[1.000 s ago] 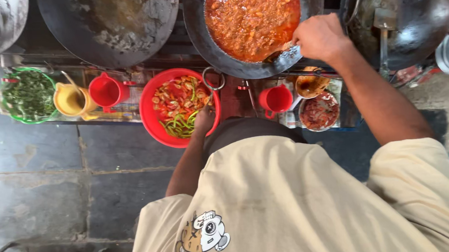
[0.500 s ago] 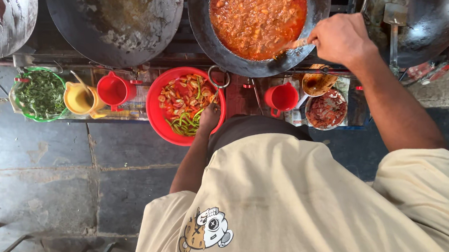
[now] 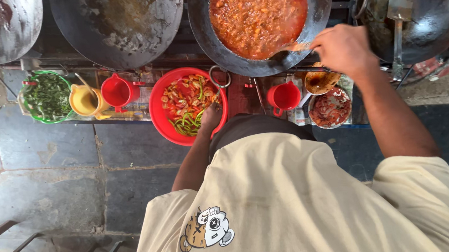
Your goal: The person stirs a red stew in a large wok using a metal spatula. The person occasionally reaches into a red bowl containing sliced vegetables, but does not add them to the wok during the clip.
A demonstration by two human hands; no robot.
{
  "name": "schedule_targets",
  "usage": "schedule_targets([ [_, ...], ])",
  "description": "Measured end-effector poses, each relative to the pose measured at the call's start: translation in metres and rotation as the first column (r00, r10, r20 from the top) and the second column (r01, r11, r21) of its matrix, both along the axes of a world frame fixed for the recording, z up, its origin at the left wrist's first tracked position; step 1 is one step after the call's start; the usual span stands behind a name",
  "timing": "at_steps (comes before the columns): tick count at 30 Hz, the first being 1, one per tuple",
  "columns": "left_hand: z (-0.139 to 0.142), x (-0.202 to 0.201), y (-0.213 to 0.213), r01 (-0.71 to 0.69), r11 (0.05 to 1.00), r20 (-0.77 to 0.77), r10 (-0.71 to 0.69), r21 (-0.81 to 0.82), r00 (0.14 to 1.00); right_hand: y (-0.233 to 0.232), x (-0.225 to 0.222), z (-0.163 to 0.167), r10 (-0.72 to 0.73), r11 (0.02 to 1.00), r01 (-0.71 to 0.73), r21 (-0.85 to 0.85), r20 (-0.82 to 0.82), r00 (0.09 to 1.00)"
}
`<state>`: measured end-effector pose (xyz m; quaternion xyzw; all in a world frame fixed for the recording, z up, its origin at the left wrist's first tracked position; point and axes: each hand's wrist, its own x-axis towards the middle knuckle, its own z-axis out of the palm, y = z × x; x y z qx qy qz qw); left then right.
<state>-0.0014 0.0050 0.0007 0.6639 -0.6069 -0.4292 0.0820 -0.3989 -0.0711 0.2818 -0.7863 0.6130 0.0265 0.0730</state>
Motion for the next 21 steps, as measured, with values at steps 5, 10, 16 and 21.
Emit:
schedule_targets([
  [5, -0.003, 0.0, 0.003, -0.005, 1.0, -0.021, 0.004, -0.015, 1.0, 0.022, -0.035, 0.031, -0.187, 0.981, 0.195, 0.014, 0.357, 0.915],
  [10, -0.004, -0.001, 0.005, -0.029, 0.999, -0.02, 0.029, -0.016, 0.999, 0.055, -0.06, -0.028, -0.589, 0.805, 0.368, 0.465, 0.699, 0.406],
  [16, 0.013, -0.007, -0.002, -0.023, 0.999, 0.028, 0.024, -0.027, 0.999, 0.108, -0.048, -0.141, -0.646, 0.763, 0.246, 0.598, 0.708, 0.285],
  [21, 0.025, -0.002, -0.011, 0.055, 0.998, 0.104, -0.054, -0.001, 0.993, 0.115, -0.031, -0.193, -0.698, 0.716, 0.197, 0.67, 0.687, 0.203],
])
